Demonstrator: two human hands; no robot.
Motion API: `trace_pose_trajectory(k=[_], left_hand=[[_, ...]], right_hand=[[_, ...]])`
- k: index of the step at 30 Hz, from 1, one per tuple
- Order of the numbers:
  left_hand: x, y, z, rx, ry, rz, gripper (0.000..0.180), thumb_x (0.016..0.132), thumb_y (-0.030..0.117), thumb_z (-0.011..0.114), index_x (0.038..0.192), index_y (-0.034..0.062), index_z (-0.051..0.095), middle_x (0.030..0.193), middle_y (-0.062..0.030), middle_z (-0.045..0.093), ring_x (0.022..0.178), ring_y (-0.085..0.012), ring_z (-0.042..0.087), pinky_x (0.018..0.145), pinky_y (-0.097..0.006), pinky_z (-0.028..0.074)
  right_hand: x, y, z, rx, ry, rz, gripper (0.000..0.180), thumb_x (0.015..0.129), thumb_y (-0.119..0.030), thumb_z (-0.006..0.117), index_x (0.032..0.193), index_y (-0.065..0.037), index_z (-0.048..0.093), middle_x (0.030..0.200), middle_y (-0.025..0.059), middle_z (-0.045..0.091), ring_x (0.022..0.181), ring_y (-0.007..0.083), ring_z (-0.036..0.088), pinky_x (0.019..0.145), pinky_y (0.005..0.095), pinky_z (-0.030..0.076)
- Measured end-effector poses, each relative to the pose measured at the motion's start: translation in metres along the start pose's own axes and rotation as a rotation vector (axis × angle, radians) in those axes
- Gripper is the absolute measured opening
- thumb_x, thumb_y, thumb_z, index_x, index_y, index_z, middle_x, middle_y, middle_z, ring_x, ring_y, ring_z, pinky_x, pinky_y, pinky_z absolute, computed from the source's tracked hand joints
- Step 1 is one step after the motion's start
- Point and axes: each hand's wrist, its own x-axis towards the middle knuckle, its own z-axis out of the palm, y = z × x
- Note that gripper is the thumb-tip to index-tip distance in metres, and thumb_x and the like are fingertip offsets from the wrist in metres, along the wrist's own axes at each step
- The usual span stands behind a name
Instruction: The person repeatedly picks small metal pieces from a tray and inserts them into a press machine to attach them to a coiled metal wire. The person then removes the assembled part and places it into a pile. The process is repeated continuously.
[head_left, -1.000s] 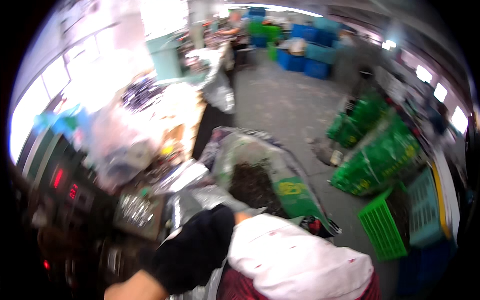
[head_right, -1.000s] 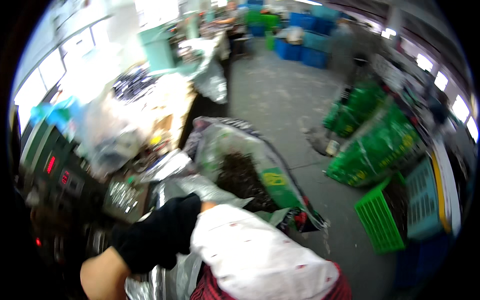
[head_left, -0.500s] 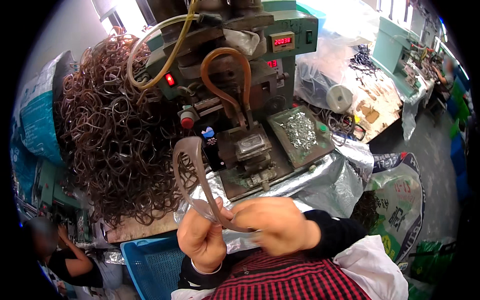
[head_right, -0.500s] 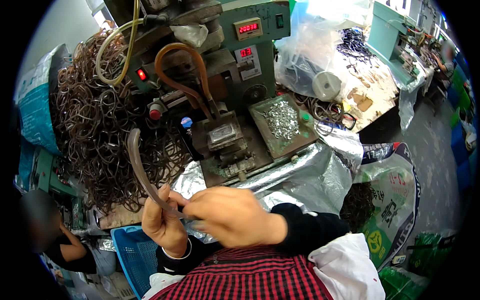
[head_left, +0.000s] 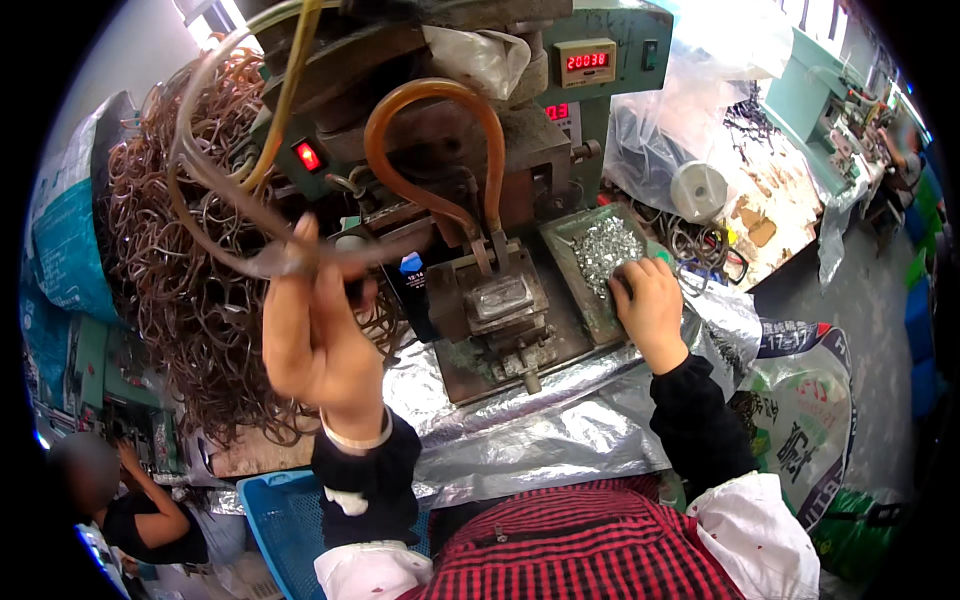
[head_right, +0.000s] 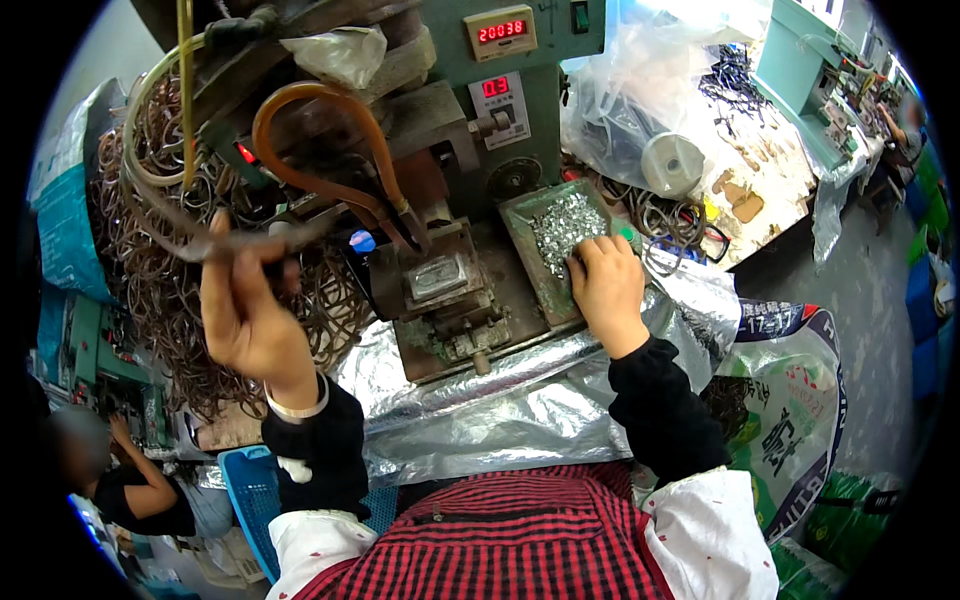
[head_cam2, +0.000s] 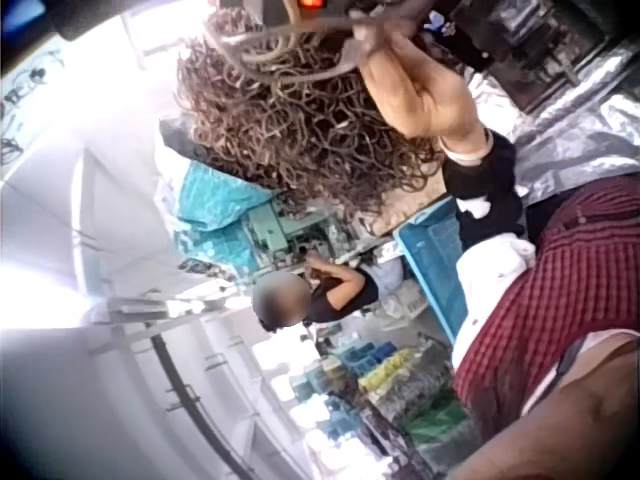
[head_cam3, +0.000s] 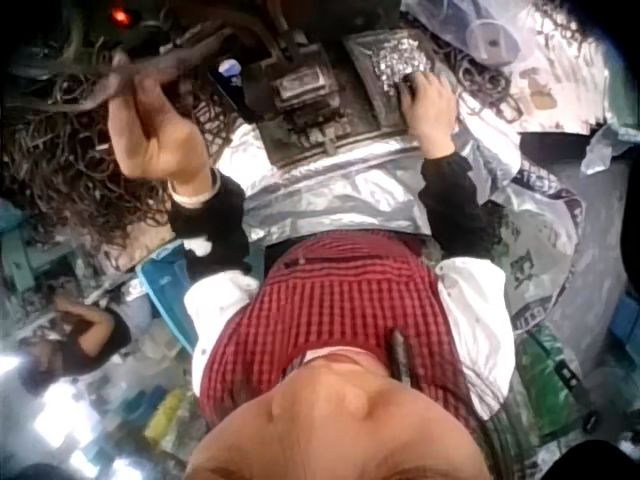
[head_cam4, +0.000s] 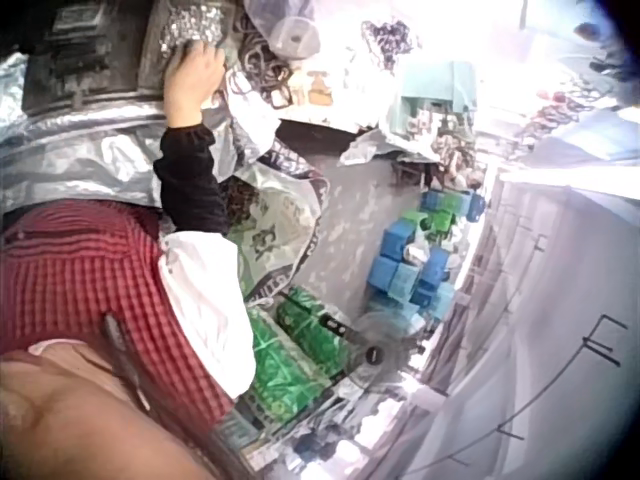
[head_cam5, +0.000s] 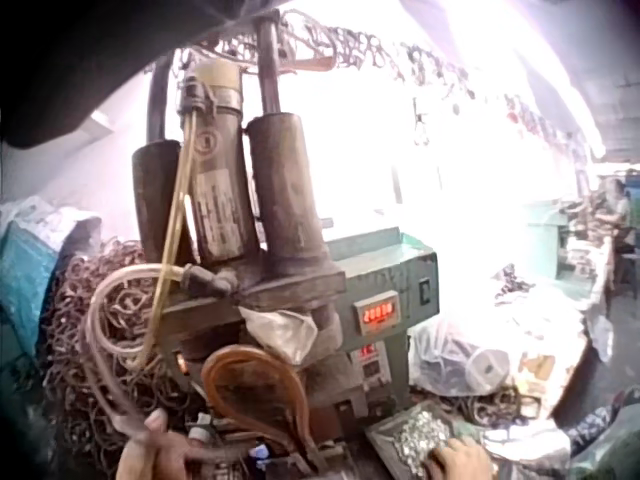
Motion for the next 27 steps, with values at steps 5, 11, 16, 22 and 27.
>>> trace_pose_trajectory(k=[5, 11, 16, 22, 27], left_hand=[[0.002, -0.013, -0.014, -0.012, -0.071, 0.069, 0.029, 0.1, -0.001, 0.056, 0.127, -0.0056, 0.063, 0.095, -0.0145, 0.069, 0.074, -0.0153, 0.066, 0.056, -0.024, 0.053], [-0.044, -0.012, -0.031, -0.027, 0.011, -0.138, 0.039, 0.105, 0.009, 0.051, 0.142, -0.003, 0.05, 0.092, -0.0134, 0.068, 0.064, -0.0109, 0.057, 0.054, -0.022, 0.047], [-0.028, 0.015, -0.028, -0.067, -0.052, -0.116, 0.043, 0.108, 0.016, 0.044, 0.147, -0.0043, 0.044, 0.086, -0.0126, 0.065, 0.064, -0.0125, 0.056, 0.056, -0.024, 0.048], [-0.03, 0.022, -0.013, -0.015, 0.002, -0.229, 0.046, 0.108, 0.016, 0.046, 0.148, -0.0062, 0.041, 0.087, -0.0127, 0.065, 0.064, -0.0123, 0.056, 0.055, -0.022, 0.047], [-0.02, 0.004, -0.002, -0.005, 0.093, -0.094, 0.036, 0.105, 0.009, 0.052, 0.139, -0.0011, 0.055, 0.088, -0.0082, 0.069, 0.07, -0.009, 0.06, 0.052, -0.02, 0.047]], right_hand=[[0.017, -0.005, -0.005, 0.088, 0.089, -0.017, 0.006, 0.079, -0.008, 0.073, 0.084, -0.007, 0.07, 0.079, 0.0089, 0.062, 0.083, 0.0315, 0.059, 0.07, 0.0433, 0.049], [0.018, -0.002, -0.003, 0.188, 0.165, 0.052, 0.009, 0.083, -0.005, 0.069, 0.092, -0.006, 0.07, 0.091, 0.0112, 0.071, 0.081, 0.0325, 0.067, 0.07, 0.0408, 0.052], [0.041, -0.03, -0.021, 0.856, -0.108, 0.449, 0.012, 0.092, -0.009, 0.068, 0.101, -0.001, 0.068, 0.089, 0.0058, 0.071, 0.077, 0.0162, 0.067, 0.069, 0.0283, 0.053], [0.054, -0.074, -0.034, 1.303, -0.254, 0.409, 0.015, 0.09, -0.008, 0.072, 0.102, 0.001, 0.069, 0.091, 0.0033, 0.071, 0.082, 0.0095, 0.066, 0.075, 0.0243, 0.052], [0.04, -0.13, -0.017, 1.114, -0.022, 0.137, 0.023, 0.086, -0.001, 0.07, 0.108, 0.001, 0.068, 0.097, 0.0098, 0.073, 0.096, 0.0184, 0.068, 0.084, 0.0298, 0.052]])
